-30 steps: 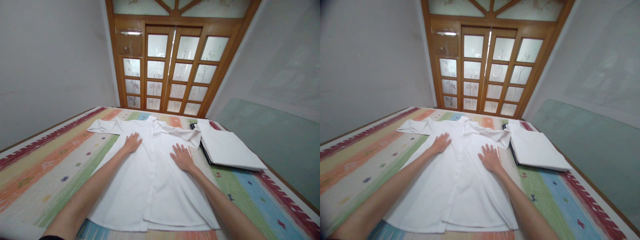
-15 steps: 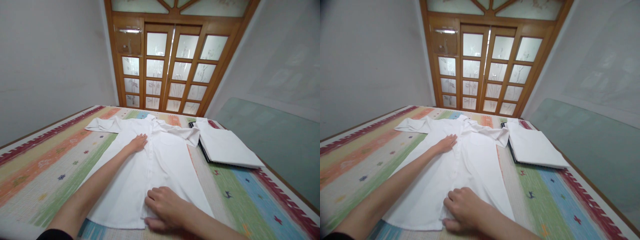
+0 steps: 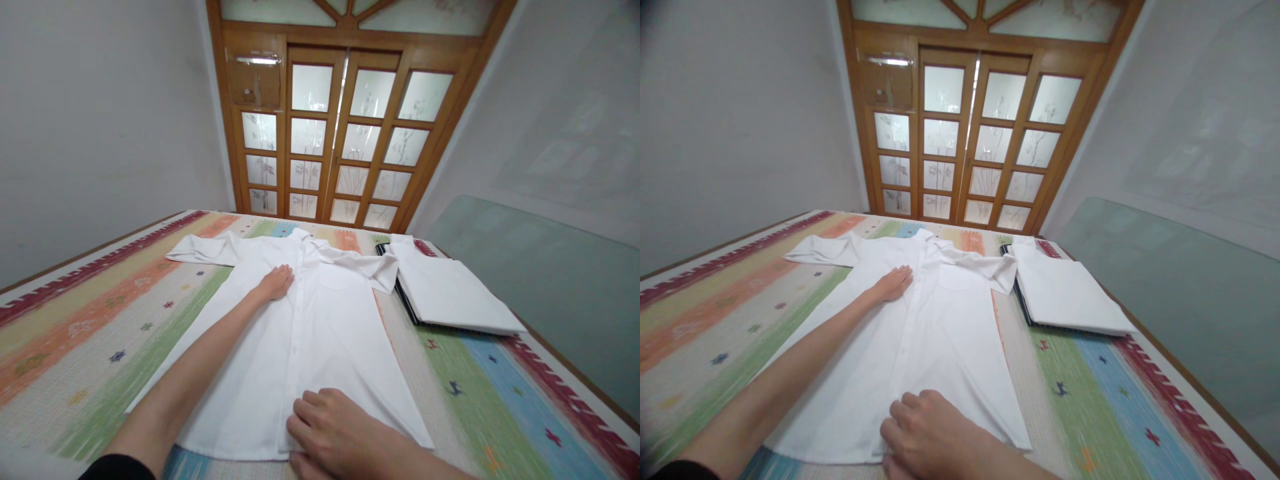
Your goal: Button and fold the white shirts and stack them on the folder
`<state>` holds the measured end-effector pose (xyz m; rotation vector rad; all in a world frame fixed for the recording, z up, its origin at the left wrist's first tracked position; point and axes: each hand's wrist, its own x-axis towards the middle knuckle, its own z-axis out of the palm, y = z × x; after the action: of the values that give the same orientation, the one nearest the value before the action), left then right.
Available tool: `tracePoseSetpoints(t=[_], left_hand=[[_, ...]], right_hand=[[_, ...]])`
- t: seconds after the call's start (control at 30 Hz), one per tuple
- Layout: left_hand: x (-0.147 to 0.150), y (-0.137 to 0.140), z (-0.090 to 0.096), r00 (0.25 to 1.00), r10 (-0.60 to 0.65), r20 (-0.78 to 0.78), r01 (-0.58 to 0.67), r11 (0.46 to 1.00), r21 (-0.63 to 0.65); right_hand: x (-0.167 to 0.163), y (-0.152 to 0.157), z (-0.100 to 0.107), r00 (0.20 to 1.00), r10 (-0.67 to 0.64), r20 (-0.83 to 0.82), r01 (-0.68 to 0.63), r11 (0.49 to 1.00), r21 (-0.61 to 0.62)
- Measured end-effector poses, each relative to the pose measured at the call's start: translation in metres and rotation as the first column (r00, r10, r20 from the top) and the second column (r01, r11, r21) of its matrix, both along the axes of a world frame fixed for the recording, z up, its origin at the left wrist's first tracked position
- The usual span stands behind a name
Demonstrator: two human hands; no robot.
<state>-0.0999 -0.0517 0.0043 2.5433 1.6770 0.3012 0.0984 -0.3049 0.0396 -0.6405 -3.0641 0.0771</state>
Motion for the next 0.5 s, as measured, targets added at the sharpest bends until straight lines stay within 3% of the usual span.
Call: tracePoseSetpoints(t=[0.1,0.2,0.27,0.37,0.4,0.5], left_hand=[[-0.001,0.0,0.002,0.999,0.001,0.045,-0.002,1.0,0.027],[-0.001,0.001,0.004,0.999,0.028,0.022,-0.029,0.997,0.068],[-0.001,0.004,0.004,0.996,0.091,-0.013,-0.09,0.993,0.082],[-0.003,0.013,0.005,0.98,0.195,-0.047,-0.191,0.979,0.069],[-0.005,0.017,0.005,0.973,0.224,-0.052,-0.221,0.973,0.062],[-0.014,0.03,0.005,0.953,0.295,-0.064,-0.294,0.955,0.028]], right_hand=[[0.03,-0.002,0.018,0.995,-0.104,-0.007,0.103,0.992,-0.066],[0.076,-0.002,0.023,0.935,-0.35,-0.051,0.345,0.934,-0.09],[0.108,0.0,0.016,0.818,-0.571,-0.068,0.564,0.82,-0.098],[0.145,0.001,-0.001,0.522,-0.852,-0.041,0.845,0.523,-0.106],[0.152,-0.001,-0.007,0.467,-0.884,-0.022,0.876,0.466,-0.127],[0.16,-0.009,-0.022,0.443,-0.896,0.035,0.872,0.421,-0.25]])
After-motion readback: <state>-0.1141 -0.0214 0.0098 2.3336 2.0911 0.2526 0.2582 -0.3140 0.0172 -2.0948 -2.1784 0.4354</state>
